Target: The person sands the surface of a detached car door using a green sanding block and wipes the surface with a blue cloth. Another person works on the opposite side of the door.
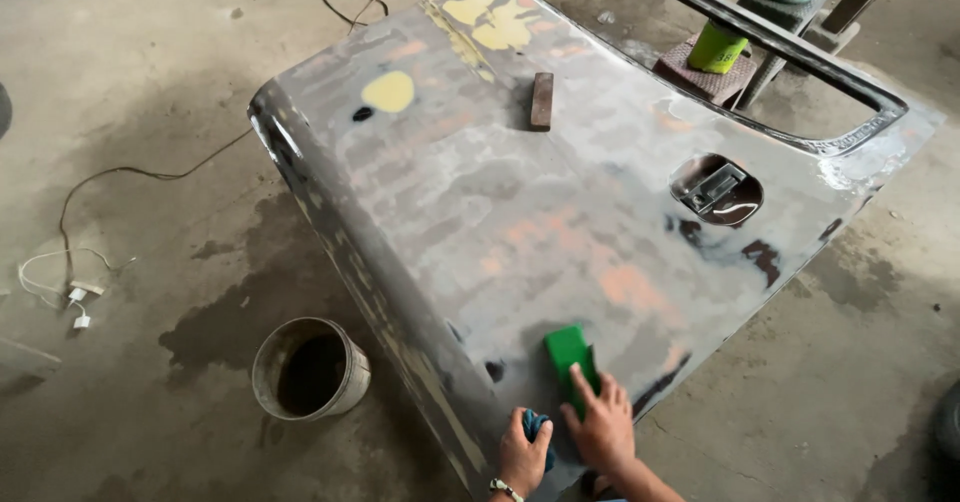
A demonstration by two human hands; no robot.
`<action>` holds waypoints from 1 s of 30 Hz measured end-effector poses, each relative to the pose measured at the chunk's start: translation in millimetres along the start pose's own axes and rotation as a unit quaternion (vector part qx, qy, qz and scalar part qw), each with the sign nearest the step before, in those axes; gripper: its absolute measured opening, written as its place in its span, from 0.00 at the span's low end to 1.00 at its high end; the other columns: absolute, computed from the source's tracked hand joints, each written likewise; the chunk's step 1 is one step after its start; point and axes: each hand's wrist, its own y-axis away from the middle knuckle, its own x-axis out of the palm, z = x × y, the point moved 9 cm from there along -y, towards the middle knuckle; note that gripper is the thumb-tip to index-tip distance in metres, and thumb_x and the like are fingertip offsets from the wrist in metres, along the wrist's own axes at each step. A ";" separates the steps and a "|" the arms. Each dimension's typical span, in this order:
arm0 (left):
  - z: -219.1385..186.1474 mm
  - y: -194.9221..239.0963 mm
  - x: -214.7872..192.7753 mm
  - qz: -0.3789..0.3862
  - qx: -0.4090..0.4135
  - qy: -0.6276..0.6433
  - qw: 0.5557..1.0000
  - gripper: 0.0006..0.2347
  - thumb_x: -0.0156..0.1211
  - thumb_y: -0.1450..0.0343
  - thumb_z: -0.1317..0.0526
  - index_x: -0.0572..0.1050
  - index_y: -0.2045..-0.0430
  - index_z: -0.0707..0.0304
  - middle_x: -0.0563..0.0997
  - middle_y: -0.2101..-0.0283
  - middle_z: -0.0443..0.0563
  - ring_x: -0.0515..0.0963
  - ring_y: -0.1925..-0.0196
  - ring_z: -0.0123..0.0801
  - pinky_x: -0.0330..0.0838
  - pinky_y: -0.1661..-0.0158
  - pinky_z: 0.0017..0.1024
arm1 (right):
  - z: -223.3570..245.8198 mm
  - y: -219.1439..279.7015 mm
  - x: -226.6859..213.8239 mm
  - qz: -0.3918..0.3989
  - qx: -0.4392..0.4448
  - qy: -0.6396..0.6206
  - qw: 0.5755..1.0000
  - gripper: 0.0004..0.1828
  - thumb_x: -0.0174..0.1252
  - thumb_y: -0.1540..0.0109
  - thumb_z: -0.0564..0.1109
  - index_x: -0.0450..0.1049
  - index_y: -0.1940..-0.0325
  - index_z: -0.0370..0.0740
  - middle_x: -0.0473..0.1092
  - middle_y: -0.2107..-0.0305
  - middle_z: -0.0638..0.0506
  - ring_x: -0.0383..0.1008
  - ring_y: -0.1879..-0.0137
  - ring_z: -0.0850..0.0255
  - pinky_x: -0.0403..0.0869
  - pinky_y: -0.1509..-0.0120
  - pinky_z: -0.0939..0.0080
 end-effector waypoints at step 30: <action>21.4 9.2 -8.7 0.000 -0.035 -0.010 0.999 0.18 0.67 0.34 0.50 0.73 0.58 0.61 0.83 0.64 0.62 0.83 0.58 0.57 0.76 0.58 0.45 | 6.0 -22.2 -8.4 -0.016 -0.004 0.032 0.999 0.37 0.66 0.43 0.53 0.63 0.30 0.58 0.60 0.38 0.39 0.63 0.37 0.39 0.67 0.37 0.42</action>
